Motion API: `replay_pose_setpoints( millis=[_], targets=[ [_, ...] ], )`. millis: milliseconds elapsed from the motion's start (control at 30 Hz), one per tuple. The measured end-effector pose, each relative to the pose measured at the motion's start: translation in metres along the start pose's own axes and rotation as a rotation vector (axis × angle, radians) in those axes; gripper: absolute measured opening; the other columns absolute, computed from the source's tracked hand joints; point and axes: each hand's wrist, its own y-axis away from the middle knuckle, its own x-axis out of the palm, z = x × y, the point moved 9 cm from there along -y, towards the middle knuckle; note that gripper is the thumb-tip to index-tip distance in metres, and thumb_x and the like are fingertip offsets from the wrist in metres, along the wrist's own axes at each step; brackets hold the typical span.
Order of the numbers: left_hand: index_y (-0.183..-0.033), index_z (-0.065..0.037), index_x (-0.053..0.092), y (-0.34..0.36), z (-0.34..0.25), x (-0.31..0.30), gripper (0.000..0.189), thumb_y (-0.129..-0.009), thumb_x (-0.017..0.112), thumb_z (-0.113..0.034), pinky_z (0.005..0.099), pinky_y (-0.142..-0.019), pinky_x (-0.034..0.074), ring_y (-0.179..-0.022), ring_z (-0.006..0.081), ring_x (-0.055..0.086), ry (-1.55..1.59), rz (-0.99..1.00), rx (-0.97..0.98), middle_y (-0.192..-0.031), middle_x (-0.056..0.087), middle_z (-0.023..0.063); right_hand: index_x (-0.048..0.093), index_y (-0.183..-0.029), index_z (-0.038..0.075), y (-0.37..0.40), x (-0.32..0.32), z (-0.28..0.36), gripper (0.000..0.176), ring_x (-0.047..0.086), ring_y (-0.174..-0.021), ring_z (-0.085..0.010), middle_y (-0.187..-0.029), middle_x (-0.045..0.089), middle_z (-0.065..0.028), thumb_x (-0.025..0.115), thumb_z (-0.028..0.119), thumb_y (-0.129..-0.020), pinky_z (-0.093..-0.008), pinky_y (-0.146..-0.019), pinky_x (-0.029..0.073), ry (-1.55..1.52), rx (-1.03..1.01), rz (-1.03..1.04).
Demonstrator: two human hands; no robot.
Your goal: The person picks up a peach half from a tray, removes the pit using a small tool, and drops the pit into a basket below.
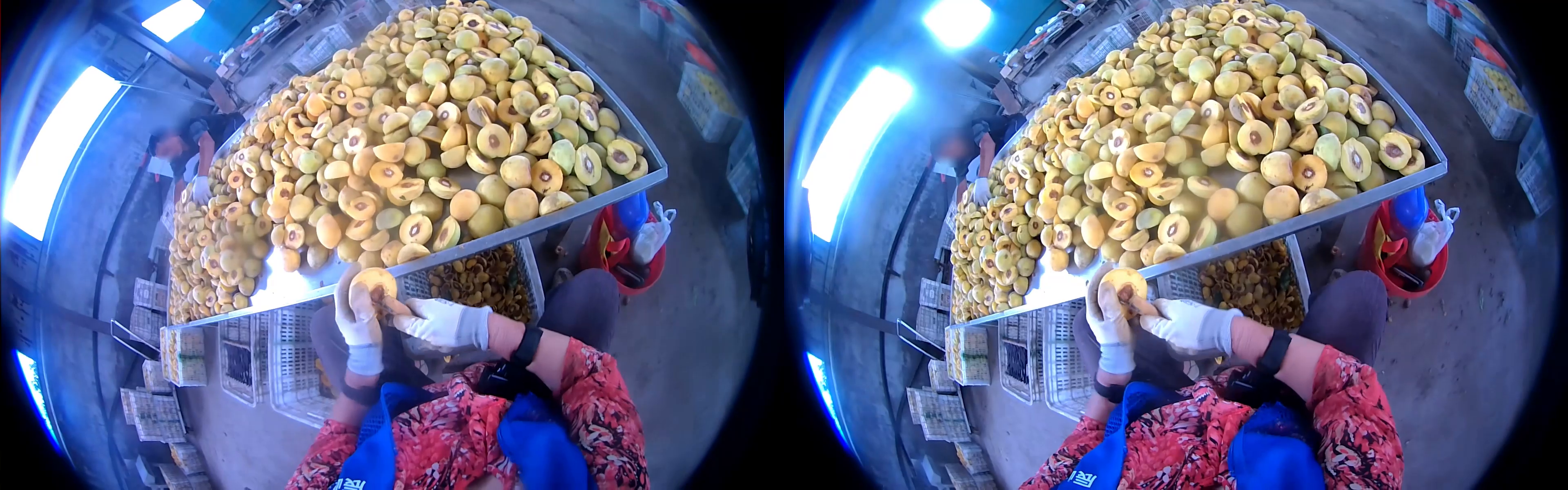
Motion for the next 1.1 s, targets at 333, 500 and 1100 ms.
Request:
replay_pose_setpoints(
  millis=[333,500,1100],
  targets=[
    [-0.124,-0.001,0.056,-0.001,0.022,0.005,0.038,-0.094,0.061,-0.023,0.0294,-0.078,0.057,-0.097,0.0172,0.063,0.117,0.365,-0.184,-0.112,0.063,0.0096,0.054,-0.091,0.005,0.023,0.045,-0.017,0.049,0.027,-0.037,-0.0032,-0.052,0.034,0.0074,0.048,0.053,-0.096,-0.0215,-0.033,0.021,-0.850,0.438,0.400],
    [-0.124,-0.004,0.053,0.007,0.055,-0.001,0.044,-0.095,0.056,-0.038,0.0323,-0.069,0.056,-0.087,0.0218,0.064,0.325,0.158,-0.339,-0.109,0.062,0.0108,0.052,-0.092,0.005,0.018,0.060,-0.008,0.052,0.027,-0.036,-0.0039,-0.053,0.034,0.0051,0.046,0.057,-0.095,-0.0217,-0.033,0.022,-0.967,0.305,0.339],
    [-0.139,-0.004,0.043,-0.146,-0.020,-0.173,0.077,-0.081,0.064,-0.051,0.0391,-0.105,0.037,-0.124,0.0347,0.049,-1.270,0.066,-0.138,-0.132,0.052,0.0250,0.055,-0.091,0.003,0.030,0.045,-0.080,0.063,0.042,-0.039,-0.0128,-0.054,0.046,-0.0021,0.041,0.064,-0.092,-0.0268,-0.037,0.033,-0.791,0.645,-0.194]
  ],
)
